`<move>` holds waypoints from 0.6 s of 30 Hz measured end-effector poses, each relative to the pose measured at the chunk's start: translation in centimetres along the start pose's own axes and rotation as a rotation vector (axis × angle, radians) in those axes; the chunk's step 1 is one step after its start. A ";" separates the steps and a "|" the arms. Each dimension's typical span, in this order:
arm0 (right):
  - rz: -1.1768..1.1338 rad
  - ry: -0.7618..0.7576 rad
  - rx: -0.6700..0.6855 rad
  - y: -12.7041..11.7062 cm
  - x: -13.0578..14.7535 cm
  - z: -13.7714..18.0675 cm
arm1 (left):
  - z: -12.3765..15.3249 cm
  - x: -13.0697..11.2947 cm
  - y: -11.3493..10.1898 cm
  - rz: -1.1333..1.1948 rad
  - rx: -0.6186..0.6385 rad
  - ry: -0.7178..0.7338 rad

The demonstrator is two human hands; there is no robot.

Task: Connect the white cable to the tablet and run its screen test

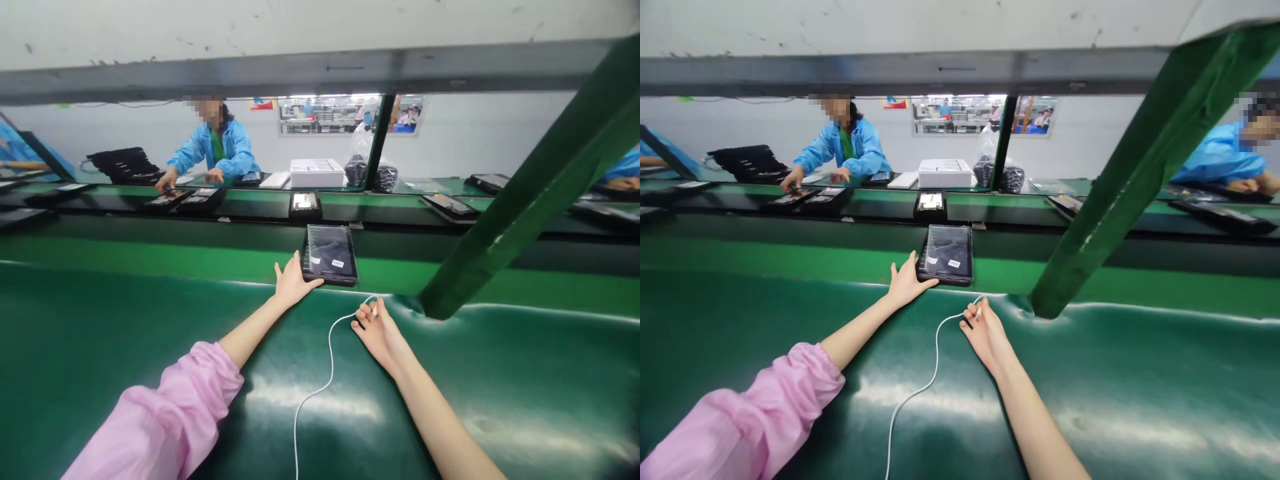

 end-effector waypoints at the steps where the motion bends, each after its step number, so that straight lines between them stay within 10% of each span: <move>1: 0.030 -0.026 -0.003 -0.1 0.1 0.0 | 0.5 -0.2 -0.2 -0.002 0.000 0.025; 18: 0.012 -0.132 -0.195 0.2 -1.2 0.4 | 12.9 2.9 -5.8 0.036 0.171 0.337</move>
Point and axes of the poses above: each hand's wrist, its own z-axis away from the middle knuckle, its own y-axis out of the palm, x = y × z, the point moved 6 cm from there along -z, towards the middle knuckle, and after that the axes turned 10 degrees about -x, right-handed, at the moved point
